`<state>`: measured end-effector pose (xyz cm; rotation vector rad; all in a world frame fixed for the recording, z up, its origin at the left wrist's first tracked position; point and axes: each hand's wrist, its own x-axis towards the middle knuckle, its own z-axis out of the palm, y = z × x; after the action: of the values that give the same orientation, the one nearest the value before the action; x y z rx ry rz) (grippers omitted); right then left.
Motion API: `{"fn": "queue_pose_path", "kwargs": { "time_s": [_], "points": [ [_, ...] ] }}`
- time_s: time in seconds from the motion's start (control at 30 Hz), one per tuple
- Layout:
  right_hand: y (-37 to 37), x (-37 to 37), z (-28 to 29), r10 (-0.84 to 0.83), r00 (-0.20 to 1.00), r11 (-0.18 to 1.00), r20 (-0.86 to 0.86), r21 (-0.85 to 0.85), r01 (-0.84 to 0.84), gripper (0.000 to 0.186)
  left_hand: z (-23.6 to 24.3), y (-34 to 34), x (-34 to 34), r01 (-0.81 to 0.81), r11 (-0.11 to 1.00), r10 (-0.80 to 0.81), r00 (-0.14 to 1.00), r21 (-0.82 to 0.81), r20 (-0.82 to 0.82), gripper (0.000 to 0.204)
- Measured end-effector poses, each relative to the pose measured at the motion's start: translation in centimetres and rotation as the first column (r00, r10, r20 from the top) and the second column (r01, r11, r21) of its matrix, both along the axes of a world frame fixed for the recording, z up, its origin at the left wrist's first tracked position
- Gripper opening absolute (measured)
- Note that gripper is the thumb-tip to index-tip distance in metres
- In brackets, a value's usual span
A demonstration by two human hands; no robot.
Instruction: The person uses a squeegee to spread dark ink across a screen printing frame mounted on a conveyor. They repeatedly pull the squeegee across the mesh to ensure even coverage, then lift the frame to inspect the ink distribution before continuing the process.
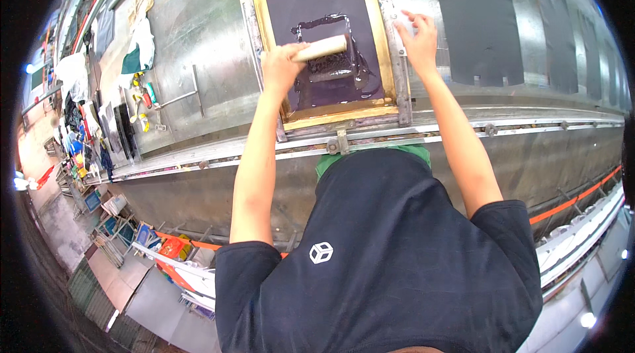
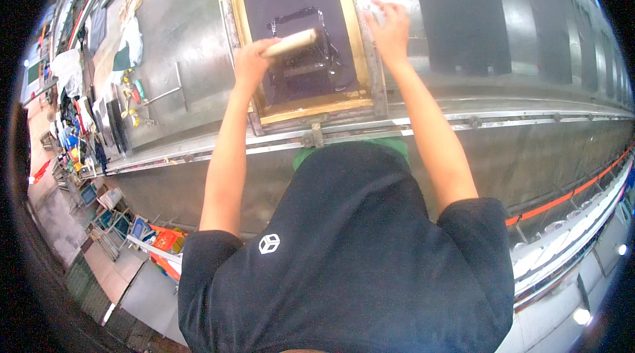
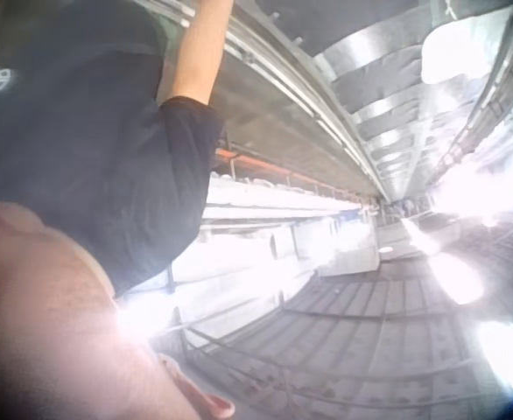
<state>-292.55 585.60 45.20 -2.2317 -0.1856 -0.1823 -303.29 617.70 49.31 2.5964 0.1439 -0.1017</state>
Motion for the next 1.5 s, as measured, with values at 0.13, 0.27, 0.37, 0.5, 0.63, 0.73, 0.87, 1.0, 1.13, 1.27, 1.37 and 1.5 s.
{"fn": "queue_pose_path", "kwargs": {
  "time_s": [0.13, 0.27, 0.37, 0.5, 0.63, 0.73, 0.87, 1.0, 1.13, 1.27, 1.37, 1.5],
  "points": [
    [0.1, 3.6, -2.4, 0.085, 0.851, 0.930, -0.518, 0.349, 0.119, 0.033, -1.5, 0.0, 1.5, 0.002, 1.000, -0.004, 0.970, 0.010, 0.243, 0.043],
    [1.1, 4.3, -5.5, 0.023, 0.929, 0.926, -0.370, 0.358, 0.120, 0.024, -4.8, -2.3, -4.3, -0.057, 0.993, 0.014, 0.929, 0.106, 0.370, 0.054],
    [1.5, 4.3, -3.3, -0.038, 0.922, 0.912, -0.386, 0.363, 0.190, 0.025, -4.1, -5.0, -9.8, -0.091, 0.983, 0.024, 0.925, 0.158, 0.379, 0.058],
    [1.6, 4.2, 0.0, -0.022, 0.938, 0.902, -0.346, 0.398, 0.168, 0.030, -1.5, -6.3, -15.3, -0.154, 0.988, 0.144, 0.930, 0.004, 0.337, 0.053],
    [2.2, 2.0, 5.6, 0.019, 0.964, 0.883, -0.265, 0.456, 0.108, 0.028, -0.5, -2.6, -17.5, -0.384, 0.864, 0.486, 0.803, -0.325, 0.344, 0.038],
    [1.6, -0.3, 9.5, 0.035, 0.983, 0.818, -0.178, 0.571, 0.074, 0.030, -0.9, 2.9, -16.5, -0.406, 0.115, 0.544, 0.789, -0.907, -0.285, 0.040],
    [1.1, 1.1, 12.8, 0.137, 0.985, 0.827, -0.106, 0.560, -0.055, 0.028, -1.8, 6.6, -16.0, -0.396, -0.145, 0.392, 0.819, -0.907, -0.420, 0.039],
    [5.5, -2.6, 20.0, 0.080, 0.992, 0.812, -0.096, 0.583, -0.009, 0.037, 2.3, 13.2, -19.3, -0.189, 0.002, 0.452, 0.876, -0.982, -0.168, 0.061],
    [13.0, -10.5, 27.2, -0.020, 0.987, 0.731, -0.157, 0.671, 0.122, 0.042, 13.9, 20.0, -25.9, -0.097, -0.112, 0.404, 0.905, -0.989, -0.135, 0.065],
    [24.5, -14.0, 28.3, 0.092, 0.984, 0.712, -0.152, 0.701, 0.042, 0.045, 19.5, 28.7, -32.9, -0.096, 0.054, 0.630, 0.775, -0.994, -0.041, 0.055],
    [34.5, -15.7, 29.1, 0.206, 0.968, 0.748, -0.145, 0.661, -0.060, 0.050, 20.4, 35.6, -39.3, -0.068, 0.050, 0.701, 0.713, -0.996, -0.014, 0.053],
    [49.9, -18.5, 28.4, 0.390, 0.913, 0.705, -0.117, 0.676, -0.215, 0.050, 20.9, 44.2, -47.6, 0.030, 0.040, 0.855, 0.516, -0.999, 0.050, 0.048]
  ]
}}
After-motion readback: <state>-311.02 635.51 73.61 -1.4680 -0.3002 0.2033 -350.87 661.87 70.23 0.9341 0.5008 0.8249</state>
